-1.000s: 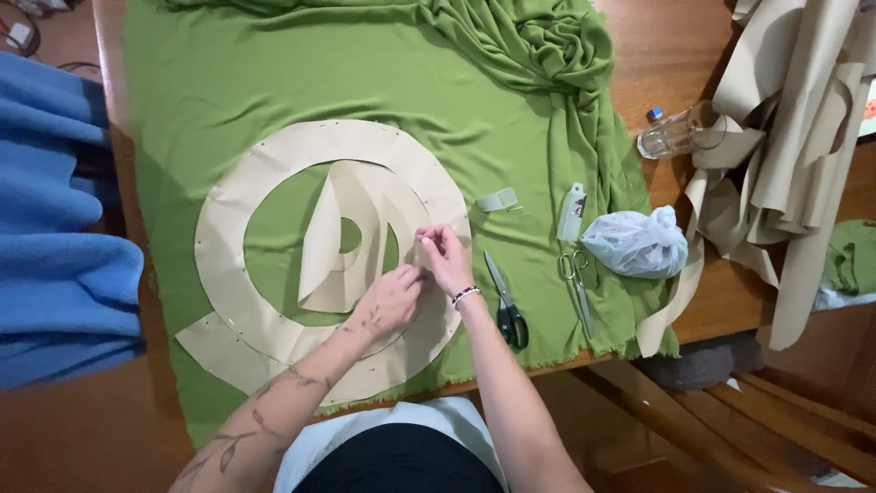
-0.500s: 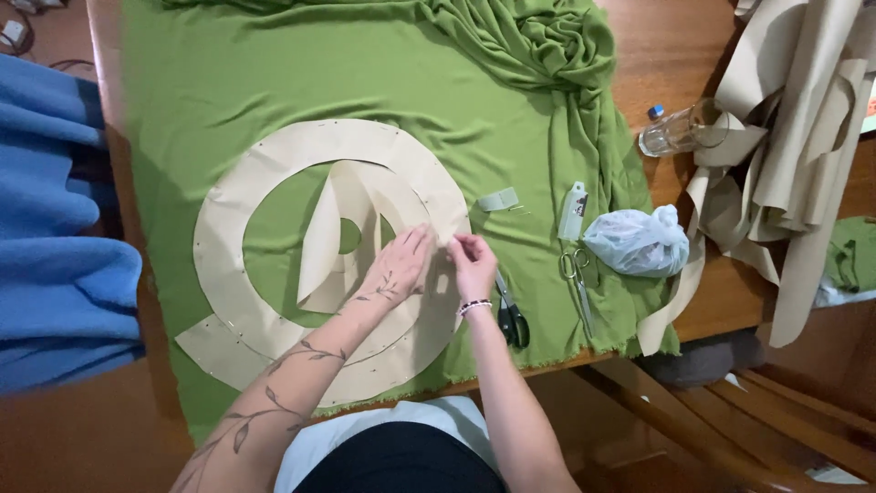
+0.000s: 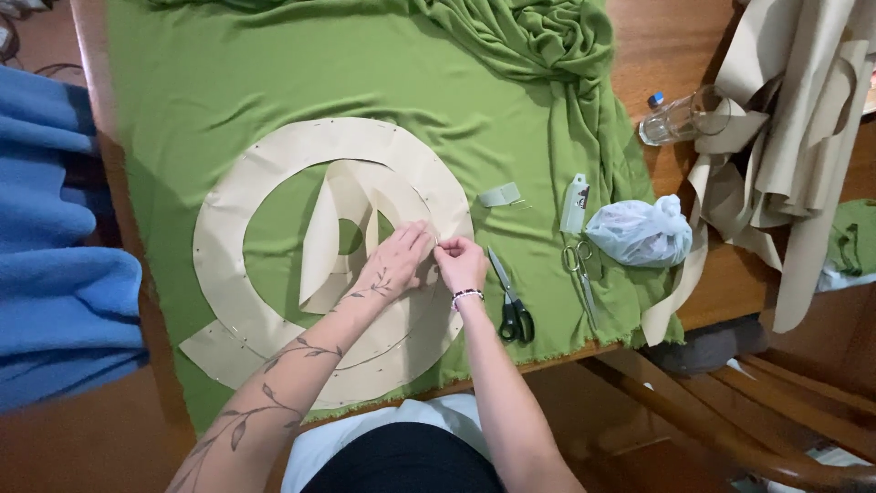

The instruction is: Pinning a paper pattern onto green fabric to prepare it for cutting.

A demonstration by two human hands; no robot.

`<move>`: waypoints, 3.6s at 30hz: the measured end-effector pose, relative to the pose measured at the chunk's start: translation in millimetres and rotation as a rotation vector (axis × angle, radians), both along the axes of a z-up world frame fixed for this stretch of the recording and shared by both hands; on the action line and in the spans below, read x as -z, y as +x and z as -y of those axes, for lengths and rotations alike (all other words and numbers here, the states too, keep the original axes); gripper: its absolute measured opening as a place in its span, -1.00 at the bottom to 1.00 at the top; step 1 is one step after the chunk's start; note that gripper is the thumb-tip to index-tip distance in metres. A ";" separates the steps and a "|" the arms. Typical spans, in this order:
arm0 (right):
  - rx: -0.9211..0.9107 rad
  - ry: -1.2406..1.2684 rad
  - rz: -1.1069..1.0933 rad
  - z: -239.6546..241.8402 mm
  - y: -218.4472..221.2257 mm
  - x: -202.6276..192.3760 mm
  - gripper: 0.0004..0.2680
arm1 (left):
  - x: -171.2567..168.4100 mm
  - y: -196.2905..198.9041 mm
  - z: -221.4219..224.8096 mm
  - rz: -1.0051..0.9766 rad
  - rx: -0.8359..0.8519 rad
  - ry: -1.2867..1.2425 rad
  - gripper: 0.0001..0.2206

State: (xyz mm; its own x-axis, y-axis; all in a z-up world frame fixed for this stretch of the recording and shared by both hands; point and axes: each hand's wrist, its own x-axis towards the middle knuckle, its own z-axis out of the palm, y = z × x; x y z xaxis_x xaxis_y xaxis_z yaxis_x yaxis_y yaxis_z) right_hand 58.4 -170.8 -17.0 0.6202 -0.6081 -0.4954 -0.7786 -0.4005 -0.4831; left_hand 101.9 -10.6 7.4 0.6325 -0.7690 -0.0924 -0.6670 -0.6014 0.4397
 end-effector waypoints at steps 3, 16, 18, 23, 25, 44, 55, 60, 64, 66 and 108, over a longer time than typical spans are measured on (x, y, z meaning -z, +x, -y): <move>-0.012 -0.035 -0.062 1.4 6.6 -1.3 -0.90 | 2.4 3.3 -1.0 0.039 0.022 0.012 -0.11; -0.058 0.012 -0.093 4.3 10.8 -7.9 -0.86 | 12.7 15.4 -10.3 0.055 0.069 -0.115 -0.54; -0.059 0.013 -0.054 1.4 12.3 -16.4 -0.85 | 21.5 16.4 -9.7 0.024 0.067 -0.107 -0.50; -0.028 -0.005 -0.012 -2.3 8.5 -5.8 -0.88 | 17.0 15.5 -10.5 -0.039 0.030 -0.082 -0.42; -0.019 -0.009 0.003 -5.7 8.5 -6.0 -0.90 | 12.7 16.1 -11.6 -0.016 0.030 -0.088 -0.42; 0.109 0.153 0.290 20.4 -22.9 -11.6 -0.78 | 5.4 7.7 -10.1 0.016 0.012 -0.011 -0.56; -0.270 -0.404 0.317 183.7 25.3 28.3 -0.74 | 3.7 7.0 -7.2 0.129 -0.069 -0.021 -0.52; -0.620 -0.434 0.140 219.6 44.1 30.8 -0.81 | 8.3 11.1 -7.7 0.165 -0.121 0.011 -0.46; -0.699 -0.420 0.083 226.2 46.8 32.1 -0.87 | -5.0 19.3 -10.8 0.115 -0.155 0.000 -0.37; -0.678 -0.407 0.051 228.8 43.3 33.5 -0.88 | -10.6 21.4 -10.0 0.083 -0.156 0.012 -0.31; -0.335 0.090 0.469 4.3 51.9 -39.7 -0.93 | -9.8 32.5 -11.0 0.093 -0.199 0.189 -0.07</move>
